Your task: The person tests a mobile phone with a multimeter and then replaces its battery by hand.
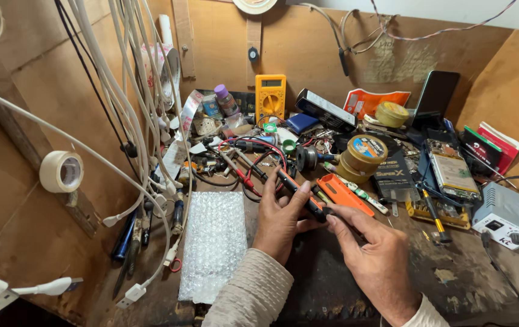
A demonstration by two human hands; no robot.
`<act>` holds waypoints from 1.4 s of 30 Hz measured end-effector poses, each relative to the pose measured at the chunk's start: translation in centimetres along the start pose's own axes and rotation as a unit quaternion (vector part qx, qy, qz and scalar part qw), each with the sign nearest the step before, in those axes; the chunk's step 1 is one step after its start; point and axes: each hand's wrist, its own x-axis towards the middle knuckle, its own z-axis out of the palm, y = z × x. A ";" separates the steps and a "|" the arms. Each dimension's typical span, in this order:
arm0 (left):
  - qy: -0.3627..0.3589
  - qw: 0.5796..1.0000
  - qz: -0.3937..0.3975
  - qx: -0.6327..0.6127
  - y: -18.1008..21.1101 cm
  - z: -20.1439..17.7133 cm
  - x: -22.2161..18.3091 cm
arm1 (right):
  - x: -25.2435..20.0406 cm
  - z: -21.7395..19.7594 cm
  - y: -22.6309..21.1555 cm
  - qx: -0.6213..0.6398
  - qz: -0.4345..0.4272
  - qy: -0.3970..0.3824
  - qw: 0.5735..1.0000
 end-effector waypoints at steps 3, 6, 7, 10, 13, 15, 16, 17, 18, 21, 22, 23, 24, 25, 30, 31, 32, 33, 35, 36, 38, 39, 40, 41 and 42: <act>-0.001 1.000 0.008 0.004 -0.4 0.0 0.1 | -0.1 -0.3 -0.1 -0.001 -0.040 -0.006 0.999; -0.001 1.000 0.011 0.004 -0.8 -0.1 0.4 | 0.1 -0.3 0.0 -0.002 -0.084 -0.005 0.996; -0.007 1.000 0.015 0.002 -0.9 -0.3 0.5 | 0.1 -0.3 0.1 -0.005 -0.095 -0.004 0.995; -0.013 0.998 0.052 0.024 -1.4 0.1 0.4 | 0.0 -0.3 0.2 -0.068 -0.166 0.001 0.984; 0.006 0.999 0.052 0.010 -1.5 0.5 -0.1 | -0.1 0.1 0.3 -0.115 -0.204 0.018 0.972; 0.019 0.999 0.048 0.005 -1.0 0.4 -0.2 | -0.1 0.4 0.3 -0.118 -0.223 0.030 0.967; 0.025 0.998 0.049 0.010 -1.0 0.4 -0.3 | -0.2 0.4 0.3 -0.120 -0.232 0.033 0.965; 0.030 0.998 0.049 0.015 -0.9 0.4 -0.4 | -0.2 0.7 0.3 -0.126 -0.229 0.032 0.965; 0.030 0.998 0.053 0.009 -0.9 0.4 -0.4 | -0.2 0.8 0.3 -0.134 -0.227 0.033 0.964; 0.030 0.998 0.063 0.004 -0.9 0.6 -0.1 | 0.1 0.7 0.3 -0.168 -0.218 0.025 0.961; 0.034 0.997 0.064 0.011 -0.9 0.7 -0.1 | 0.1 0.7 0.2 -0.179 -0.215 0.021 0.960; 0.038 0.997 0.064 0.018 -0.9 0.7 -0.1 | 0.0 0.7 0.2 -0.142 -0.195 0.033 0.970; 0.038 0.997 0.062 0.013 -1.0 0.6 -0.1 | -0.1 0.7 0.2 -0.107 -0.175 0.045 0.978; 0.038 0.997 0.061 0.008 -0.9 0.6 -0.1 | -0.1 0.7 0.2 -0.071 -0.154 0.057 0.984; 0.023 0.999 0.048 -0.006 -0.3 0.6 -0.4 | 2.6 0.2 1.8 -0.033 0.148 -0.007 0.988; 0.021 0.999 0.043 -0.010 -0.2 0.5 -0.5 | 3.1 0.3 2.3 -0.063 0.153 -0.020 0.986; 0.019 0.999 0.037 -0.015 0.0 0.6 -0.5 | 3.4 0.3 2.9 -0.106 0.120 -0.019 0.987; 0.010 0.999 0.034 -0.019 0.1 0.7 -0.6 | 3.5 0.4 3.4 -0.149 0.087 -0.018 0.985; -0.005 0.999 0.028 -0.026 0.4 0.6 -0.7 | 3.9 0.6 4.1 -0.217 0.026 -0.023 0.976; -0.009 0.999 0.026 -0.024 0.5 0.6 -0.7 | 4.1 0.5 4.3 -0.242 0.000 -0.029 0.970; -0.019 0.999 0.022 -0.022 0.6 0.5 -0.7 | 4.2 0.4 4.1 -0.246 -0.067 -0.012 0.967; -0.020 0.999 0.021 -0.020 0.5 0.5 -0.6 | 4.0 0.2 3.7 -0.223 -0.109 0.010 0.969; -0.019 0.999 0.019 -0.019 0.3 0.3 -0.5 | 3.7 0.1 3.3 -0.200 -0.149 0.031 0.968; -0.019 1.000 0.017 -0.018 0.1 0.1 -0.5 | 3.3 -0.1 2.8 -0.142 -0.133 0.009 0.981; -0.018 1.000 0.018 -0.011 -0.2 -0.1 -0.3 | 2.9 -0.3 2.4 -0.083 -0.116 -0.014 0.990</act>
